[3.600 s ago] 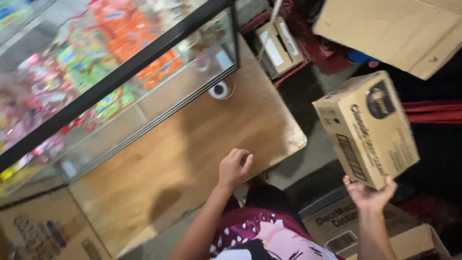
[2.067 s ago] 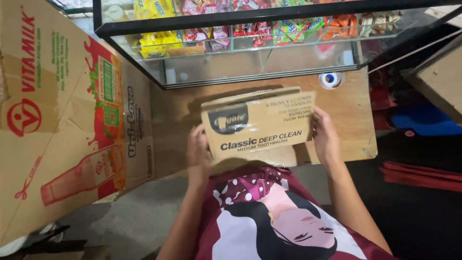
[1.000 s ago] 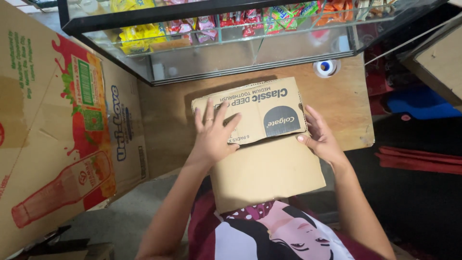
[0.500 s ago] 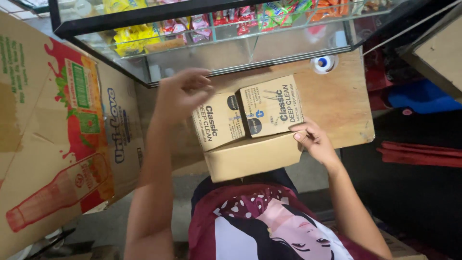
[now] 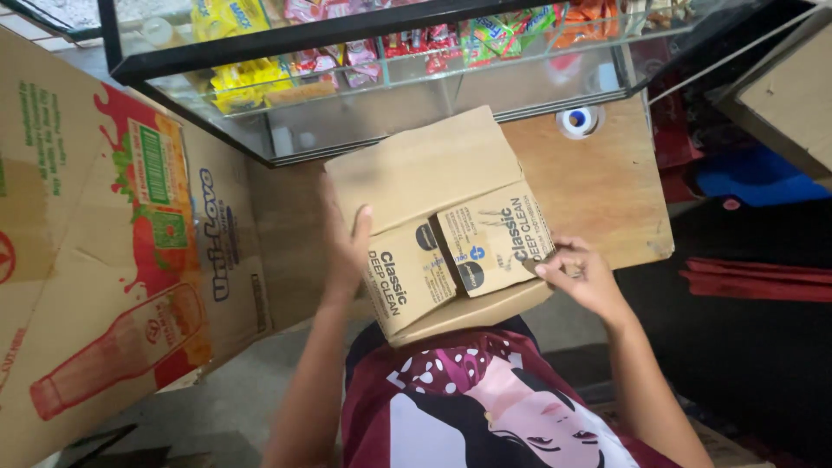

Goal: Packing small candy packets from a display case into a cardboard box

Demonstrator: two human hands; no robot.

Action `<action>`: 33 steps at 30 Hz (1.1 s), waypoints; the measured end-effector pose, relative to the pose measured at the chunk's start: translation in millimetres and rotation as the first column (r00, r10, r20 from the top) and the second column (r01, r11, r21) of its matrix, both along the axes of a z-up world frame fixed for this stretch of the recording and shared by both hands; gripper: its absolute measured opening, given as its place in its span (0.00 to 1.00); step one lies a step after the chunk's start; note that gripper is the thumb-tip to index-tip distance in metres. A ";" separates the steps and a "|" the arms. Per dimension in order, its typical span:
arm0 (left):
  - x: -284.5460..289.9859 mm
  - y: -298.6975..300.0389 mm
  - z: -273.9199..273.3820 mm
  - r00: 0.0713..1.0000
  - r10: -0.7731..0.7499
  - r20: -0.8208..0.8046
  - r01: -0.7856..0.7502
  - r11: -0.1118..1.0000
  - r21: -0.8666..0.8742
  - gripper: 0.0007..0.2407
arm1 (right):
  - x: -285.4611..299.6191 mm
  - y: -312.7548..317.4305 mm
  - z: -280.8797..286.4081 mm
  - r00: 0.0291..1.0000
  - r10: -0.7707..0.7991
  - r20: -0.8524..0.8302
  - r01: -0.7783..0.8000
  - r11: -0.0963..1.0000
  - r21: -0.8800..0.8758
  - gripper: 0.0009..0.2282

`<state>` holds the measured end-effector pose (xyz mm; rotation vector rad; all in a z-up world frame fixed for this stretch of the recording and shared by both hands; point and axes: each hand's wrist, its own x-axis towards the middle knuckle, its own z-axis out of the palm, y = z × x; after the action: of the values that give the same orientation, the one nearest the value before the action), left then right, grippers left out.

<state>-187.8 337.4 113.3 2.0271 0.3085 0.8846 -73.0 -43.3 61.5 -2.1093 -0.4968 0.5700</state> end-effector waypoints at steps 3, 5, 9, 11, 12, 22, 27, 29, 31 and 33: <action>-16.1 1.6 -75.6 0.894 0.021 -0.448 -0.107 0.980 -0.166 0.18 | -4.8 41.1 36.1 0.953 -0.019 0.301 0.043 0.996 -0.073 0.08; -12.7 0.5 -60.3 0.911 0.116 -0.395 -0.113 0.993 0.030 0.17 | -8.0 74.9 49.3 0.907 0.051 0.418 -0.021 0.997 -0.077 0.08; -5.9 -2.9 -30.0 0.879 0.348 -0.326 -0.134 0.836 0.532 0.15 | -20.4 138.2 59.2 0.739 0.362 0.568 -0.281 0.932 -0.228 0.07; -2.6 -15.8 -5.8 0.932 0.243 -0.270 -0.172 0.950 0.261 0.14 | -25.9 155.3 57.4 0.718 0.455 0.527 -0.337 0.889 -0.309 0.07; -0.3 -22.4 6.1 0.972 0.151 -0.181 -0.161 0.986 -0.037 0.13 | -28.3 163.7 56.5 0.692 0.542 0.476 -0.388 0.836 -0.388 0.07; -10.0 -62.1 -54.7 0.718 -0.253 -0.648 0.552 0.774 0.311 0.13 | -26.3 146.3 73.8 0.731 0.486 0.479 -0.395 0.874 -0.283 0.06; 2.1 -63.1 -44.7 0.488 -0.181 -0.854 0.718 0.640 0.275 0.21 | -10.7 104.6 107.1 0.843 0.166 0.511 -0.267 0.955 0.130 0.04; 7.2 -64.7 -51.2 0.482 -0.168 -0.860 0.720 0.635 0.280 0.21 | 4.6 77.6 111.6 0.890 0.089 0.448 -0.201 0.957 0.210 0.04; 9.5 -66.8 -54.4 0.475 -0.156 -0.866 0.725 0.627 0.284 0.21 | 18.9 48.9 109.5 0.926 0.010 0.377 -0.126 0.950 0.284 0.05; 10.6 -68.2 -53.8 0.533 -0.203 -0.821 0.689 0.667 0.283 0.19 | 34.0 19.9 100.9 0.883 -0.245 0.400 0.144 0.953 0.266 0.08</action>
<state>-177.2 269.2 59.5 2.7993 -0.1510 -0.3291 -39.0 -23.4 162.3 -2.0273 -0.5543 -0.0780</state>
